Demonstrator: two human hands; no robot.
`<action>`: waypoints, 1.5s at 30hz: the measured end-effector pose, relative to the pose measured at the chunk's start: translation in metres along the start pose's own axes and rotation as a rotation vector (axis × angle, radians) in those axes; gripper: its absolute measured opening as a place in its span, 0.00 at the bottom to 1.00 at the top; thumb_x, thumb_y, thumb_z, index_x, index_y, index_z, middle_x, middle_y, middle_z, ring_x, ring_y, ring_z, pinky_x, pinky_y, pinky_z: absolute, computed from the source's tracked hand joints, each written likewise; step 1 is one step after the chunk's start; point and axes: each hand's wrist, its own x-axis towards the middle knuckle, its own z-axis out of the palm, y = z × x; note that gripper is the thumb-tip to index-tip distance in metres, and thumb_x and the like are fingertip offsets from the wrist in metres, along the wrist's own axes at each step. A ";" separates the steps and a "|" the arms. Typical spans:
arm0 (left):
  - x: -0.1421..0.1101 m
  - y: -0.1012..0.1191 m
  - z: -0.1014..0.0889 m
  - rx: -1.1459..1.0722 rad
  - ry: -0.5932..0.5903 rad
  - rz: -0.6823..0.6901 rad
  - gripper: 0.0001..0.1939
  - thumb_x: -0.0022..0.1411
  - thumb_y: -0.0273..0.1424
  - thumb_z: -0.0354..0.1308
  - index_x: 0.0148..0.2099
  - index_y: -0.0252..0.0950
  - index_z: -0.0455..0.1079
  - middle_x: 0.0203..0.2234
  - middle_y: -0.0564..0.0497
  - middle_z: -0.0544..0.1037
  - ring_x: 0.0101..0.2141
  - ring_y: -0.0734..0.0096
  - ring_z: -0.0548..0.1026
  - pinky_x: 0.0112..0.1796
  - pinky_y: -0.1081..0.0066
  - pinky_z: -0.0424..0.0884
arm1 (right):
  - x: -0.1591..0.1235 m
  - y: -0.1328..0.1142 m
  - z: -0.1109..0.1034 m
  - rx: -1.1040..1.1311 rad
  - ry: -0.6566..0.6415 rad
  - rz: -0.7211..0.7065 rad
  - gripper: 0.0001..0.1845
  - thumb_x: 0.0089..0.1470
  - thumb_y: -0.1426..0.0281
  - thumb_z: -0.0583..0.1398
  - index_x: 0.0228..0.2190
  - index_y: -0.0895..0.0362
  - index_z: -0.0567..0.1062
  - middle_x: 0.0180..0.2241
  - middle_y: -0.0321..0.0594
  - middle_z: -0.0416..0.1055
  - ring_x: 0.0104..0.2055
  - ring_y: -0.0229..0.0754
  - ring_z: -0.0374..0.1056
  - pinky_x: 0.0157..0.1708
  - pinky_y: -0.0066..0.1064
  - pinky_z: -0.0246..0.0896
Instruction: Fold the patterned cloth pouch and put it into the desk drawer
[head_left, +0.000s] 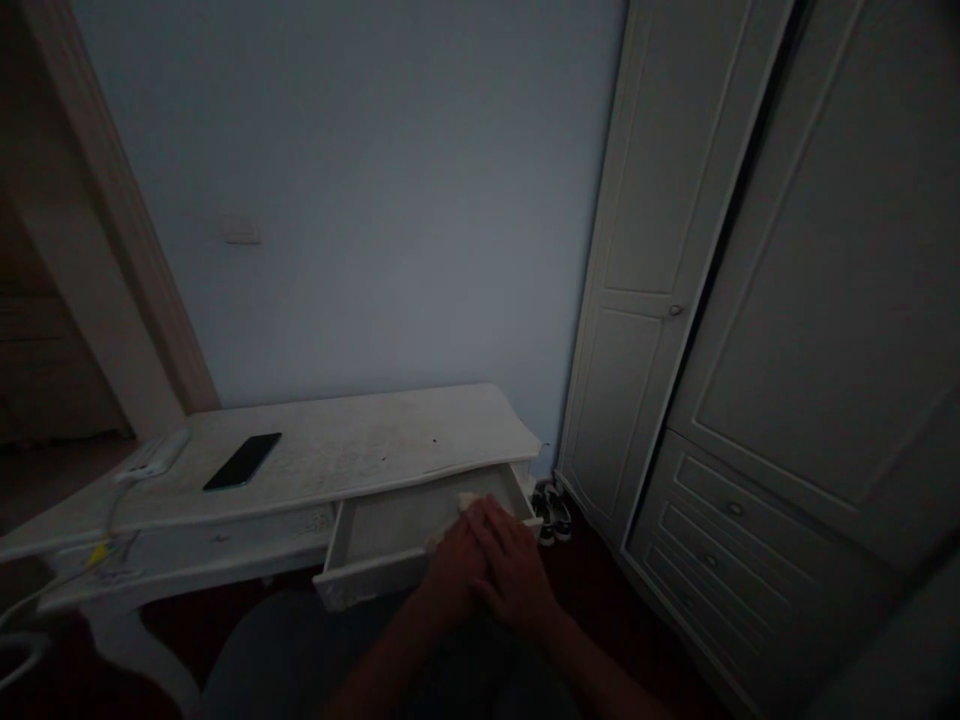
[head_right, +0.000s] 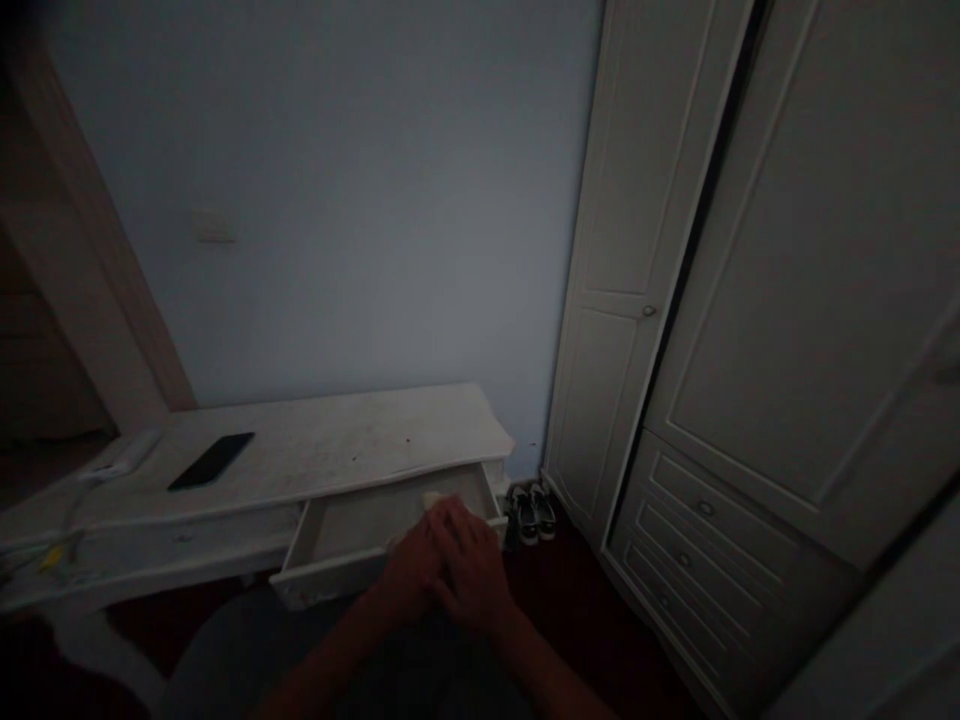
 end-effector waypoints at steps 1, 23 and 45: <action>-0.004 -0.004 -0.007 -0.007 -0.013 0.018 0.41 0.66 0.35 0.60 0.76 0.32 0.54 0.73 0.34 0.60 0.72 0.48 0.57 0.69 0.50 0.59 | 0.000 -0.003 0.004 -0.018 0.003 -0.004 0.49 0.67 0.44 0.55 0.76 0.54 0.46 0.75 0.52 0.50 0.75 0.61 0.48 0.69 0.52 0.49; -0.080 -0.088 -0.080 0.145 -0.410 -0.477 0.22 0.70 0.48 0.57 0.52 0.35 0.77 0.49 0.38 0.81 0.49 0.49 0.80 0.49 0.60 0.72 | -0.011 0.034 0.017 -0.204 -0.011 -0.081 0.45 0.59 0.67 0.65 0.73 0.47 0.57 0.65 0.52 0.65 0.65 0.61 0.59 0.66 0.56 0.54; -0.076 -0.083 -0.086 0.188 -0.423 -0.407 0.19 0.65 0.40 0.64 0.51 0.32 0.79 0.50 0.35 0.80 0.52 0.45 0.78 0.53 0.55 0.71 | -0.011 0.069 -0.033 0.031 -0.223 0.090 0.38 0.57 0.73 0.58 0.68 0.52 0.65 0.67 0.52 0.63 0.68 0.58 0.57 0.66 0.54 0.53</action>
